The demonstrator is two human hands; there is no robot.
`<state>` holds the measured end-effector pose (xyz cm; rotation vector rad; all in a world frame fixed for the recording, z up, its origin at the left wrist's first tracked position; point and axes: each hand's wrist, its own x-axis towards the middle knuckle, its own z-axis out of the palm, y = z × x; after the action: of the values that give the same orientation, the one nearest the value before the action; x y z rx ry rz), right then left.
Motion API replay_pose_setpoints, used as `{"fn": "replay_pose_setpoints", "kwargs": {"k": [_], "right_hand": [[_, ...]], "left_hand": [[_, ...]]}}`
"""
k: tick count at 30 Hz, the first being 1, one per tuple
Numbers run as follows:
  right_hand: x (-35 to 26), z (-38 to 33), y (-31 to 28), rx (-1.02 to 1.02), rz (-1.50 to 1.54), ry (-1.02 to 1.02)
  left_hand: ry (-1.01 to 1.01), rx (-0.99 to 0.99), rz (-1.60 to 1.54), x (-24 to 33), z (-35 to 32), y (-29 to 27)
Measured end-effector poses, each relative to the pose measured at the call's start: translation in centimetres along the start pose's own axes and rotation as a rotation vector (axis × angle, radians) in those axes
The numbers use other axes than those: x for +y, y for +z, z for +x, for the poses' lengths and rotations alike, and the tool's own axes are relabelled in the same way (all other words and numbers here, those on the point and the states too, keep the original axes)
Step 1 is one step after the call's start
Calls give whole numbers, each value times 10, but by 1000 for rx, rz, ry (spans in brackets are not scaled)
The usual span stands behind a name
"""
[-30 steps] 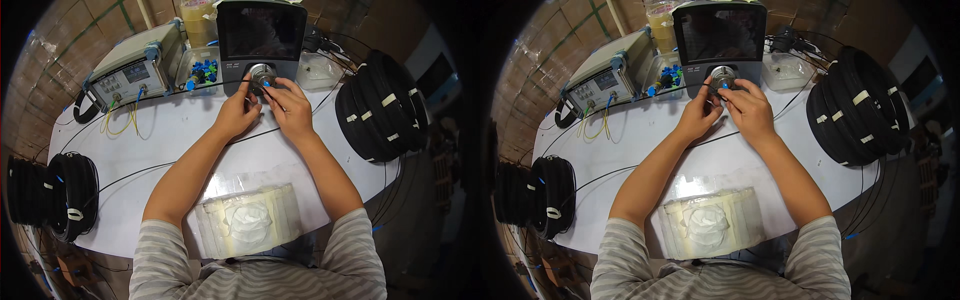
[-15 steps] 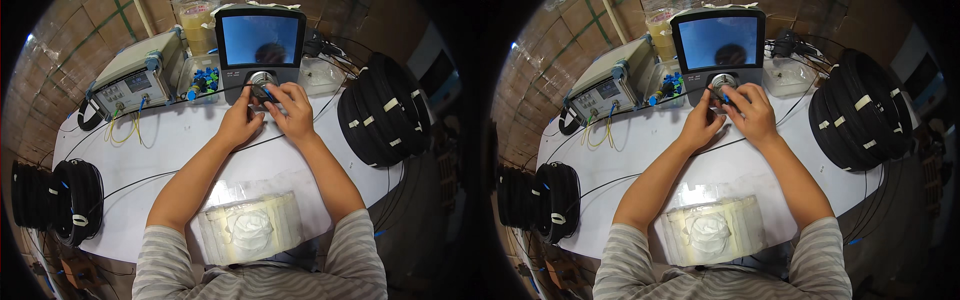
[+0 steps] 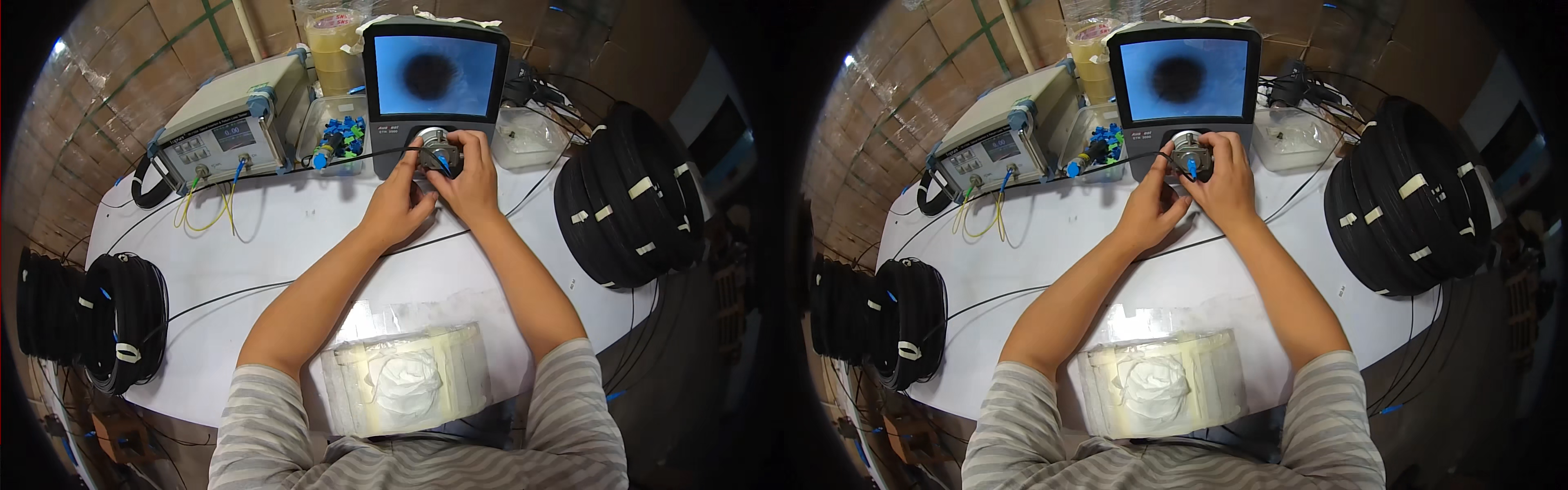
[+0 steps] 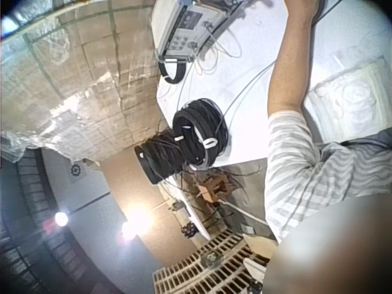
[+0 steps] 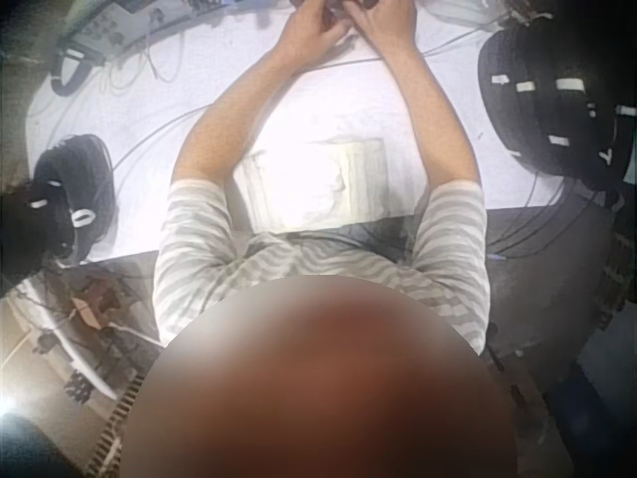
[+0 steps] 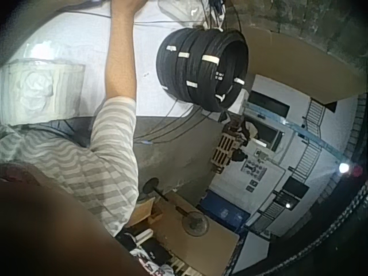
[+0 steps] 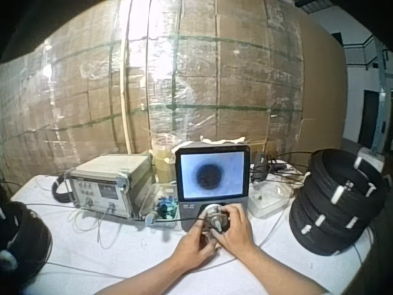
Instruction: The person is inspecting and cleaning fiber optic cable connectors using a microscope and cleaning tools.
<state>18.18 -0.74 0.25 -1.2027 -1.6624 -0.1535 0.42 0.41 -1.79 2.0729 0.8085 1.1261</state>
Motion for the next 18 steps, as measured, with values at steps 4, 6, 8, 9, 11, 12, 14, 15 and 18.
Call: {"fn": "replay_pose_setpoints", "kwargs": {"k": [4,6,8,9,11,12,14,15,18], "right_hand": [[-3,2,3,36,-1,54],[-2,0,6,39,-2,62],[1,1,5,42,7,31],[2,1,4,42,5,34],[1,0,2,31,20,33],[1,-1,2,31,21,36],[1,0,2,42,42,7],[1,0,2,44,42,8],[0,-1,0,37,39,13]], "left_hand": [[-71,-42,-59,3,2,-2],[-56,-32,-71,2,2,-3],[-61,-15,-50,3,3,-2],[-65,-16,-29,3,3,-2],[-62,-27,-29,2,2,-2],[-57,-36,-29,2,1,-2],[-62,-39,-25,4,1,-3],[-66,-40,-22,5,1,-4],[-70,-41,-18,5,1,-3]]}}
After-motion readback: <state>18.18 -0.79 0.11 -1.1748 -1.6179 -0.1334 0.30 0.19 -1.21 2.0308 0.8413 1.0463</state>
